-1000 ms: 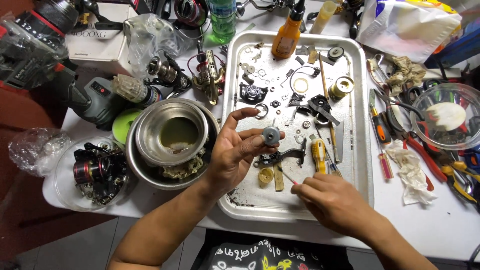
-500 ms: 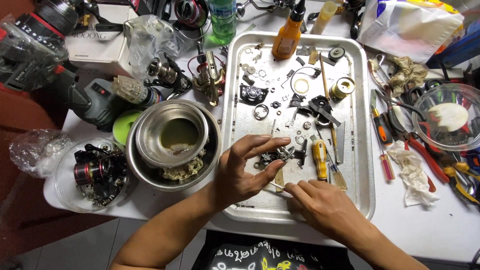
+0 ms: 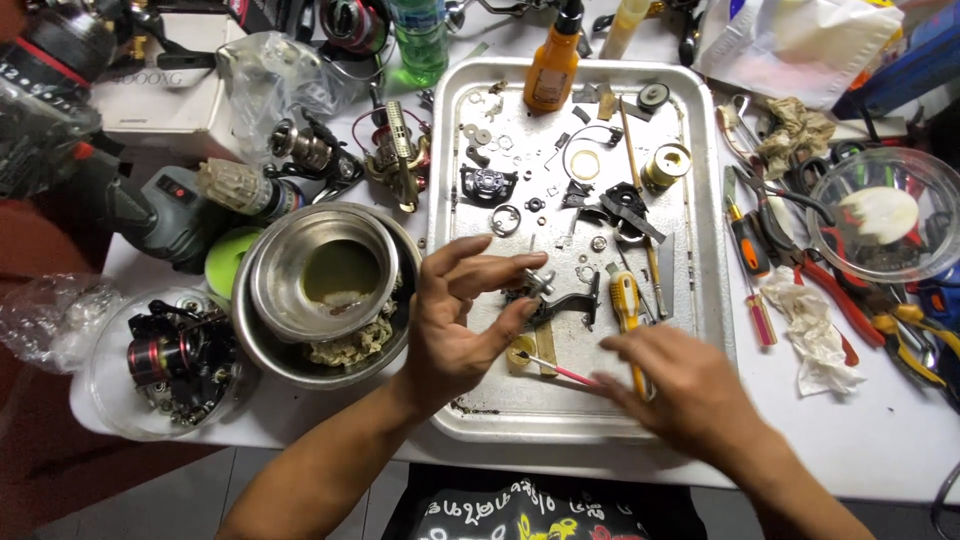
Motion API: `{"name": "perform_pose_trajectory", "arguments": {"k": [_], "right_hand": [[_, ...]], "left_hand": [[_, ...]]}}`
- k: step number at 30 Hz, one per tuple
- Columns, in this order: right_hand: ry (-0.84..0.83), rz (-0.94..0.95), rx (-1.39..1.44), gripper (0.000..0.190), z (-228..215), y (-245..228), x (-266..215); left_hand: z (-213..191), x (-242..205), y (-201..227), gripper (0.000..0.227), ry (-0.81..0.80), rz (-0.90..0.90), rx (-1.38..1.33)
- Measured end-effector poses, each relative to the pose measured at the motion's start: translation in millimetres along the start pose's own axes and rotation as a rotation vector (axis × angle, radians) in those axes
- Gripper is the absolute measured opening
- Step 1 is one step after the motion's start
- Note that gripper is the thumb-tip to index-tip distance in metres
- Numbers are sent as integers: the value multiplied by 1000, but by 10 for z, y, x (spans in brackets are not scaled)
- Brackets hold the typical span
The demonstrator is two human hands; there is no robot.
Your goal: The person assembles small mechanical components on a cluttered workbench. They use a small brush to apply a substance to a part, then use a screwdriver to tighten a screw on a black mechanical assembly. The person also wipes parts with a cloth and handles various small metal pieces and tools throughout the process.
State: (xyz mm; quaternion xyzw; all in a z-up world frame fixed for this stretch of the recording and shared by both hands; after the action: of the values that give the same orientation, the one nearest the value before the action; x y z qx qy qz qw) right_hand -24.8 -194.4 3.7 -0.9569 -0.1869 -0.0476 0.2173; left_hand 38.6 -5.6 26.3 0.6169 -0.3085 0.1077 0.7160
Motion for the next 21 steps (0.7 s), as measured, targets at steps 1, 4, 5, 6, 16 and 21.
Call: {"name": "perform_pose_trajectory", "arguments": {"k": [1, 4, 5, 6, 16, 21], "right_hand": [[2, 6, -2, 29, -64, 69, -2], [113, 186, 4, 25, -309, 346, -2], [128, 272, -79, 28, -380, 445, -7], [144, 358, -163, 30, -457, 544, -19], [-215, 1132, -555, 36, -714, 1378, -604], [-172, 1034, -561, 38, -447, 1512, -855]], "left_hand": [[8, -5, 0, 51, -5, -1, -5], [-10, -10, -9, 49, 52, -68, -5], [-6, 9, 7, 48, 63, -69, -47], [1, 28, 23, 48, 74, -71, -90], [29, 0, 4, 50, 88, -75, -127], [34, -4, -31, 49, 85, -90, -139]]}}
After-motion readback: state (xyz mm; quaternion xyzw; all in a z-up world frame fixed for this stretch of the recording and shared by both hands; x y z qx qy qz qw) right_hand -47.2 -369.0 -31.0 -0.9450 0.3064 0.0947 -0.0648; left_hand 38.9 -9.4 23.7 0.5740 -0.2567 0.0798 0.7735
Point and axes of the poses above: each hand's wrist, its own x-axis towards the middle knuckle, its own z-axis out of the palm, y = z × x, the point moved 5 cm from there along x, towards the middle knuckle, and after that the axes turned 9 degrees about z, right-handed, at the moved point
